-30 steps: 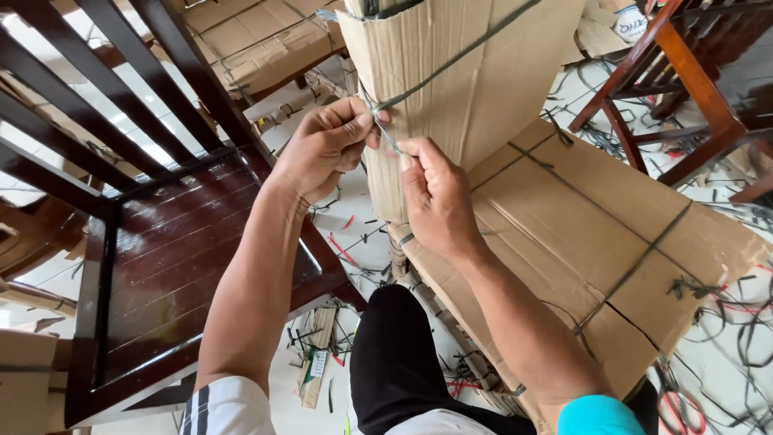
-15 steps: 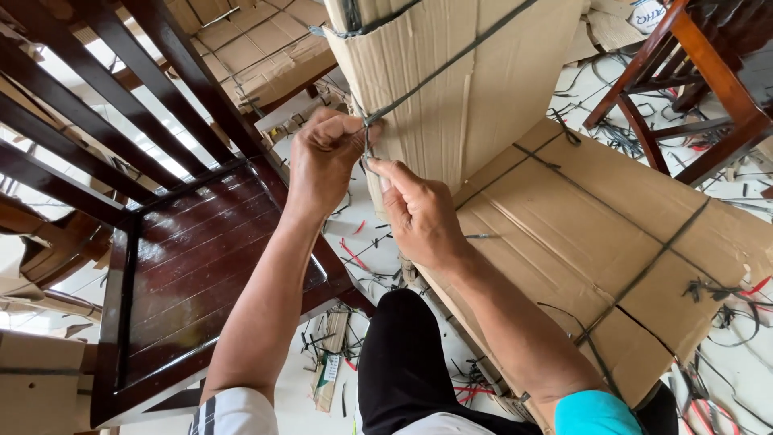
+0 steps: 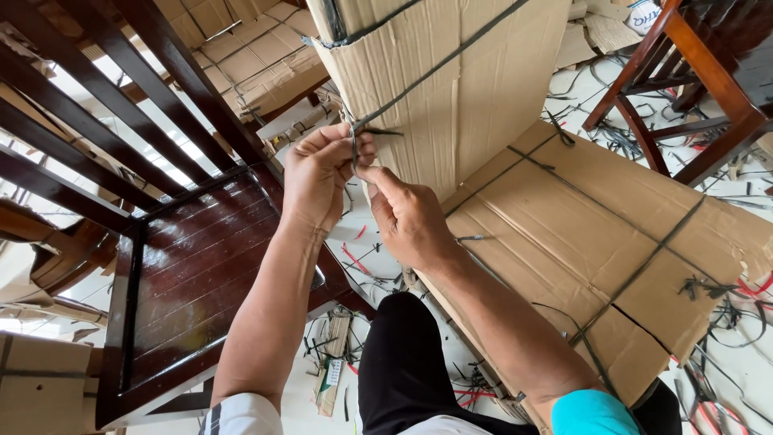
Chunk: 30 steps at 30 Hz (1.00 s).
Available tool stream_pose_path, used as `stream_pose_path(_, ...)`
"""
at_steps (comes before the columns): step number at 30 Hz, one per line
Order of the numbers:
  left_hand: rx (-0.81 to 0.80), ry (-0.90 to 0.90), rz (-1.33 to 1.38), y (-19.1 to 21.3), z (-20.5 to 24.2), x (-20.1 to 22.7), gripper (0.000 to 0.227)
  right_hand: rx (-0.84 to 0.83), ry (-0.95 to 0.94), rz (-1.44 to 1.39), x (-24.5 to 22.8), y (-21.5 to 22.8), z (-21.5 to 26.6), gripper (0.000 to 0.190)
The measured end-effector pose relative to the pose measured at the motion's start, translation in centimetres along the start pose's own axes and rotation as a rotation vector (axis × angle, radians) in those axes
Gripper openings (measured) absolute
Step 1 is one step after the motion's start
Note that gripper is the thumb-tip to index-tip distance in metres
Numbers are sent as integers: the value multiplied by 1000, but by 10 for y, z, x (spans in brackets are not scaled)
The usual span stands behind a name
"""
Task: The person stacks corrugated cardboard sheets into a bundle and secures it with black plastic strapping. They wrap the straps around the bundle, pull them tight, and tie knots by hand to fasten the package.
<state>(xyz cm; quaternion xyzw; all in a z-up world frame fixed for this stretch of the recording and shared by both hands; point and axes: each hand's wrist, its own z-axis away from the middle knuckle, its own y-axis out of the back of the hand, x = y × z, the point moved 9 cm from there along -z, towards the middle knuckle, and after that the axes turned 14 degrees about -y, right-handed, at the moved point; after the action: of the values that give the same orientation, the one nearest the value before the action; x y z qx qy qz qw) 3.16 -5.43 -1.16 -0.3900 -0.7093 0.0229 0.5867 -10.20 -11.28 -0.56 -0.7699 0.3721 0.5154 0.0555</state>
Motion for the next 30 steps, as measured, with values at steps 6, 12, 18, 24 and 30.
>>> stream_pose_path(6,88,-23,34,3,-5,-4,14,-21,-17,-9,3,-5,0,31)
stream_pose_path(12,162,-109,-3,6,-6,-4,6,-16,-36,-11,-1,2,1,31)
stream_pose_path(18,250,-169,142,17,-6,-10,32,-43,-2,17,-4,0,0,27)
stream_pose_path(24,267,-80,395,24,-7,-35,31,-44,-25,34,2,7,-4,23)
stream_pose_path(30,110,22,531,8,-4,-31,35,-69,-87,72,5,11,-8,22)
